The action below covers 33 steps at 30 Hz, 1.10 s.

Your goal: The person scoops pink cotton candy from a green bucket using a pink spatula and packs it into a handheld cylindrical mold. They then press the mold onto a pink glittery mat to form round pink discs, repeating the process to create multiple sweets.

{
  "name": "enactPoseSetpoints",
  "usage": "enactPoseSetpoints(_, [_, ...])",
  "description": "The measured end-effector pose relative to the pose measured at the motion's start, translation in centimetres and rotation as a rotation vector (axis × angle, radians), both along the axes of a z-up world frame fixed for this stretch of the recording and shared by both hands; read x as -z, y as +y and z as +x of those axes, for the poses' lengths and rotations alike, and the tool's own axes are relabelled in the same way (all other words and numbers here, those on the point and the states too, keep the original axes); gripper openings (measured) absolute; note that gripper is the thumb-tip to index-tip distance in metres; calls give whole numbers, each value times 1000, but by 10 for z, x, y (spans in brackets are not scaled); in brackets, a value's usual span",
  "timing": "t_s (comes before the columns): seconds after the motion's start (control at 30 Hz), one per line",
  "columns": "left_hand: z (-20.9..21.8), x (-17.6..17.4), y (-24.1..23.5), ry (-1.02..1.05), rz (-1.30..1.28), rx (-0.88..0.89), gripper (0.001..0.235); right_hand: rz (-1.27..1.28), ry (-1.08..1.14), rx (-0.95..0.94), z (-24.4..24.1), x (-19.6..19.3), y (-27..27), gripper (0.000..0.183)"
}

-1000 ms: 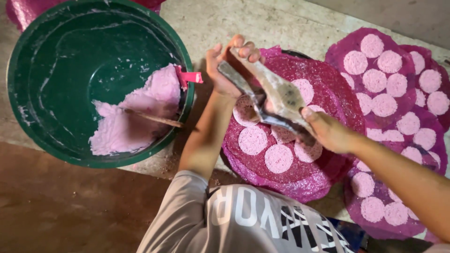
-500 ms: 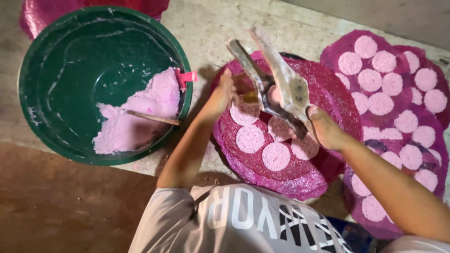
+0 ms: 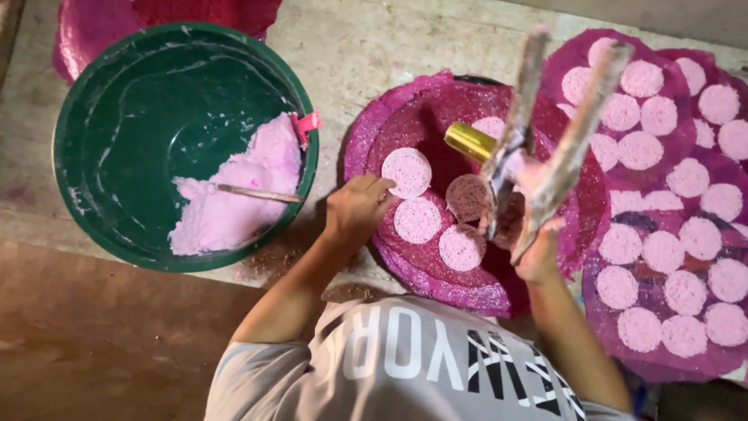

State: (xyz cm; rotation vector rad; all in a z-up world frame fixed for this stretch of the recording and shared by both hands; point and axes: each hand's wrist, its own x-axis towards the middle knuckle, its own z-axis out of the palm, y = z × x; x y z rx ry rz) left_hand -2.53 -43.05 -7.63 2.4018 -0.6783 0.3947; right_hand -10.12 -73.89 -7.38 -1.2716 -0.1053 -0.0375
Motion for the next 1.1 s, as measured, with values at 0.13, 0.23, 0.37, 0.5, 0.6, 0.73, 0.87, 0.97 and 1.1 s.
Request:
enactPoseSetpoints(0.13, [-4,-6,1,52,113,50,38,200,-11,44,-35,13,2,107])
enactPoseSetpoints(0.23, [-1,-9,1,43,117,111,44,136,-4,122,-56,14,-3,114])
enactPoseSetpoints(0.37, [23,-11,4,254,16,218,68,172,1,198,-75,14,-12,111])
enactPoseSetpoints(0.5, [51,-9,-1,398,-4,419,113,238,62,242,-87,18,-20,113])
enactPoseSetpoints(0.6, [63,-10,-8,428,66,444,120,243,84,275,-95,23,-18,117])
enactPoseSetpoints(0.73, [66,-11,-10,527,106,402,119,307,128,306,-105,26,-16,118])
enactPoseSetpoints(0.87, [67,-9,-4,491,61,426,113,194,89,348,-107,24,-15,117])
enactPoseSetpoints(0.97, [69,-6,-6,483,33,440,110,191,99,356,-107,21,-14,116])
enactPoseSetpoints(1.1, [67,-10,-6,468,84,413,108,183,104,366,-108,20,-13,117])
